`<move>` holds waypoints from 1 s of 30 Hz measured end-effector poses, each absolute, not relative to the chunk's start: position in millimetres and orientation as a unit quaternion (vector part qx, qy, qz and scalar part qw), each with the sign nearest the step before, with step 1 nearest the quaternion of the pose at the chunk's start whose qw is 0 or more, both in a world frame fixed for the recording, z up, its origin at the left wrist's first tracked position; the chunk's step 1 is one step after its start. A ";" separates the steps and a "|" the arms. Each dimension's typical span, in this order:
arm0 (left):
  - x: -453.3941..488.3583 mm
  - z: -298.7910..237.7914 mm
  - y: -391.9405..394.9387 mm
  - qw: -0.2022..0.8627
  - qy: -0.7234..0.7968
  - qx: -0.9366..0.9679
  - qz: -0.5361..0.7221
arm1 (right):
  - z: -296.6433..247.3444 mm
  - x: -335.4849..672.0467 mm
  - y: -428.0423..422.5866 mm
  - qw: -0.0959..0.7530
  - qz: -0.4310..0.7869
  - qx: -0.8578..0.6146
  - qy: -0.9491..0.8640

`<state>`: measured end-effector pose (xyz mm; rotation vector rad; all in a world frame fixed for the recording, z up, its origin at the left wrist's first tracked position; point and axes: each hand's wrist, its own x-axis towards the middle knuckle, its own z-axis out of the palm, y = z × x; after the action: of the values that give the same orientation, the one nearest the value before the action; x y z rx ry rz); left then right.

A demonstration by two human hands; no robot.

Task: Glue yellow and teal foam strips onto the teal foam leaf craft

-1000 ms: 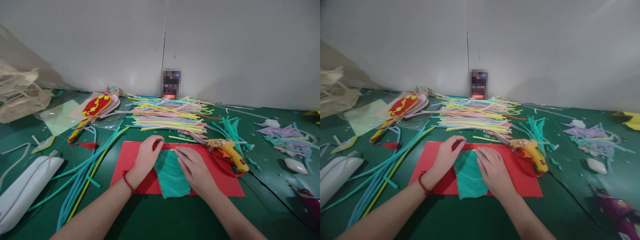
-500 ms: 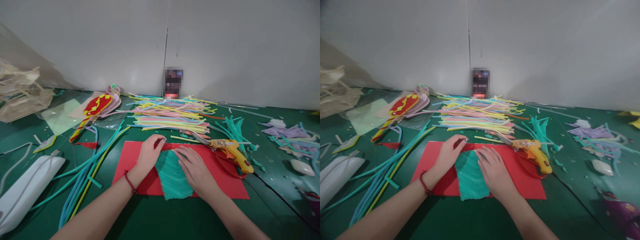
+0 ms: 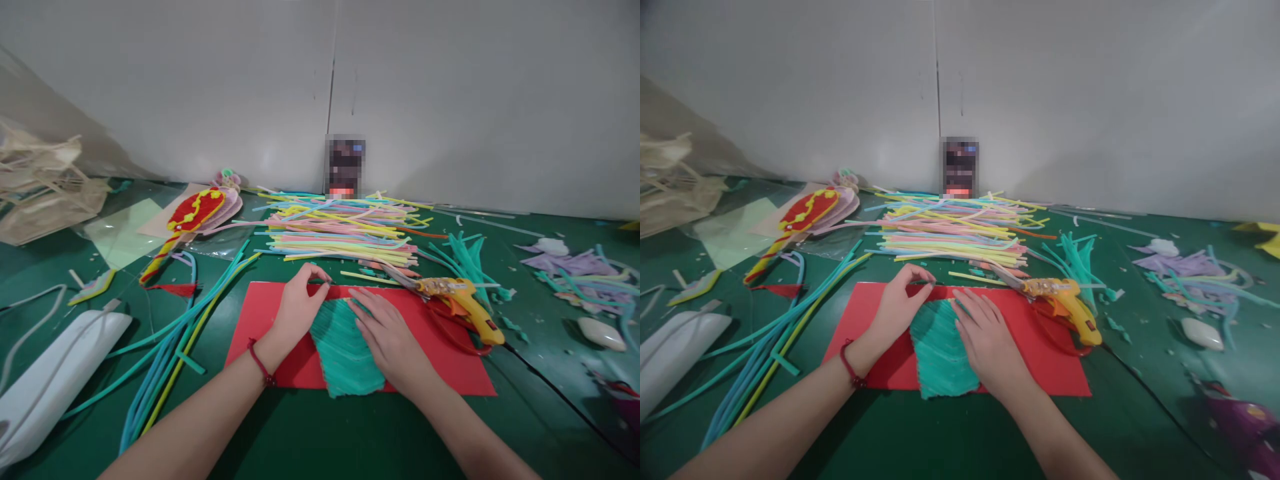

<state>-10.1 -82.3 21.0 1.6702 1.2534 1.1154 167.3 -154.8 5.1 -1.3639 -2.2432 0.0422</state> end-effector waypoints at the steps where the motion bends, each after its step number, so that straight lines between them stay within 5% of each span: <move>1: -10.0 21.5 -82.2 0.374 0.489 0.655 0.437 | 4.7 167.3 -154.9 0.253 0.017 -0.504 -0.825; 20: -8.6 27.2 -84.9 0.390 0.474 0.685 0.392 | 8.3 167.7 -156.1 0.274 0.047 -0.529 -0.801; 30: -9.6 24.0 -85.1 0.317 0.447 0.783 0.294 | 1.3 168.0 -154.8 0.277 0.048 -0.525 -0.804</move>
<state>-9.6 -85.1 24.0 2.0603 1.1767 0.7732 168.0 -154.8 1.3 -1.4097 -2.1582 0.1286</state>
